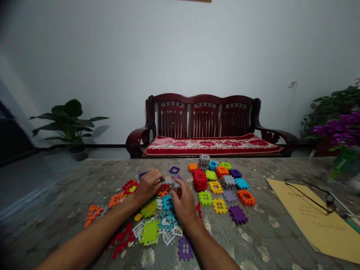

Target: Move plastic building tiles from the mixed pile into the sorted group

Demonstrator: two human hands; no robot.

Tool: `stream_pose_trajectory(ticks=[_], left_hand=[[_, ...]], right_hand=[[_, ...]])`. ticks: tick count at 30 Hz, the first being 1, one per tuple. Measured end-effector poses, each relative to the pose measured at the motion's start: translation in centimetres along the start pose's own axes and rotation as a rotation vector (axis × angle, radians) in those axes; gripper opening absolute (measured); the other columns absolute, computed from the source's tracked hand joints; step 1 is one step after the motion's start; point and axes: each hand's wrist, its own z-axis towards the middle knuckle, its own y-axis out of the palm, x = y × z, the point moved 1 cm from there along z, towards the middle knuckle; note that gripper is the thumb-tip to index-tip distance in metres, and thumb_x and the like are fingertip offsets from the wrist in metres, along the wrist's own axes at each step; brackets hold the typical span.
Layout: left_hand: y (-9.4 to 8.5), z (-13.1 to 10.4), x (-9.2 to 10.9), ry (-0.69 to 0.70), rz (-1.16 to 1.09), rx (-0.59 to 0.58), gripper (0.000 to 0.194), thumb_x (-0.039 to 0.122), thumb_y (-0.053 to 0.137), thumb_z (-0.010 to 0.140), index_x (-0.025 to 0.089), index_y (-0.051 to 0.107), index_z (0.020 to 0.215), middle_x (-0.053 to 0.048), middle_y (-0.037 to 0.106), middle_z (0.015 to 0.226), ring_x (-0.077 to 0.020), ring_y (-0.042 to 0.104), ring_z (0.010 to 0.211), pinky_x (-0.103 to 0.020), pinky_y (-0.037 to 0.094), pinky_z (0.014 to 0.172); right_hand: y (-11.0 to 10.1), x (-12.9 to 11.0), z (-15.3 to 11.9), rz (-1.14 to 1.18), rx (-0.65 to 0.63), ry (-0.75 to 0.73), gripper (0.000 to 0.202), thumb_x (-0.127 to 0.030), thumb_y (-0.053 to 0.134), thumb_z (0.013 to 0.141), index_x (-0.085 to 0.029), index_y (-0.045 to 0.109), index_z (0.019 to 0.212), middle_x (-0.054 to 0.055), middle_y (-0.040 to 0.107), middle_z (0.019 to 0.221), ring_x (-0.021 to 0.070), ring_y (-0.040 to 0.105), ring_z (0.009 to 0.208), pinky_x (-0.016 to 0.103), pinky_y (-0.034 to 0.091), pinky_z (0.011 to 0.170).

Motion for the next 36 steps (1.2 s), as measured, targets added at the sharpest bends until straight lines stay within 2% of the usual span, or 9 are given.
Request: stream_pose_trajectory(ticks=[4,9,15,20,23,26,28,33,36], left_hand=[[0.1,-0.5,0.9,0.084,-0.026,0.044,0.015,0.009,0.053,0.082,0.021,0.053,0.073,-0.001,0.056,0.071,-0.0169,0.053,0.070,-0.027,0.040,0.065],[1.1,-0.9,1.8,0.117,-0.125,0.027,0.017,0.008,0.050,0.084,0.021,0.050,0.074,0.000,0.054,0.072,-0.0163,0.052,0.070,-0.025,0.040,0.064],[1.0,-1.3,2.3,0.018,-0.194,-0.047,0.023,0.000,0.047,0.075,0.022,0.049,0.074,-0.001,0.055,0.075,-0.0176,0.054,0.076,-0.027,0.043,0.069],[-0.4,-1.4,2.9,-0.082,-0.200,-0.150,0.025,-0.001,0.047,0.073,0.023,0.053,0.079,-0.004,0.060,0.088,-0.0194,0.058,0.088,-0.031,0.047,0.080],[-1.7,-1.5,2.8,-0.144,-0.153,-0.112,0.021,0.007,0.050,0.078,0.022,0.057,0.091,-0.005,0.063,0.100,-0.0210,0.060,0.098,-0.034,0.048,0.088],[-3.8,-2.2,1.1,-0.320,-0.095,-0.030,0.027,0.019,0.053,0.082,0.022,0.059,0.108,-0.006,0.065,0.107,-0.0214,0.063,0.095,-0.037,0.049,0.090],[-5.6,-3.2,-1.3,-0.491,-0.086,-0.008,0.035,0.028,0.055,0.082,0.022,0.058,0.116,-0.006,0.066,0.111,-0.0206,0.065,0.092,-0.036,0.051,0.089],[-9.3,-8.2,-8.7,-0.970,-0.070,0.032,0.040,0.034,0.057,0.076,0.019,0.060,0.113,-0.009,0.070,0.114,-0.0236,0.069,0.093,-0.035,0.053,0.083],[-10.0,-10.9,-11.4,-1.109,-0.240,0.068,0.032,0.031,0.062,0.072,0.020,0.062,0.101,-0.006,0.075,0.100,-0.0229,0.070,0.093,-0.032,0.053,0.085]], right_hand=[[0.2,0.2,0.0,0.008,-0.017,0.089,0.053,-0.029,0.067,0.077,-0.025,0.055,0.128,0.005,0.065,0.117,0.0198,0.065,0.096,0.036,0.052,0.090],[0.2,0.1,0.2,0.016,-0.029,0.047,0.053,-0.026,0.070,0.072,-0.023,0.060,0.124,0.006,0.065,0.120,0.0218,0.064,0.104,0.036,0.052,0.093],[0.4,0.6,0.1,0.022,-0.060,-0.007,0.048,-0.021,0.069,0.071,-0.023,0.064,0.119,0.006,0.067,0.117,0.0223,0.063,0.105,0.037,0.052,0.094],[0.4,0.3,-0.2,0.001,-0.089,-0.038,0.057,-0.019,0.069,0.070,-0.025,0.060,0.125,0.005,0.067,0.117,0.0215,0.064,0.100,0.036,0.054,0.088],[0.1,0.0,-0.2,-0.013,-0.107,-0.068,0.059,-0.017,0.069,0.069,-0.025,0.059,0.126,0.005,0.066,0.119,0.0210,0.064,0.102,0.034,0.054,0.088],[-0.7,0.0,0.3,-0.045,-0.118,-0.085,0.060,-0.017,0.070,0.070,-0.025,0.058,0.128,0.005,0.066,0.119,0.0212,0.063,0.104,0.035,0.052,0.091],[-1.6,0.0,1.1,-0.065,-0.113,-0.086,0.058,-0.018,0.071,0.070,-0.024,0.059,0.127,0.005,0.067,0.118,0.0214,0.063,0.103,0.036,0.052,0.092],[-4.6,-0.2,3.9,-0.075,-0.061,-0.055,0.056,-0.023,0.072,0.070,-0.021,0.061,0.124,0.007,0.069,0.116,0.0216,0.065,0.097,0.037,0.052,0.089],[-7.3,0.1,5.5,-0.087,-0.043,0.017,0.056,-0.024,0.072,0.068,-0.021,0.062,0.123,0.007,0.069,0.116,0.0214,0.066,0.094,0.039,0.053,0.089]])
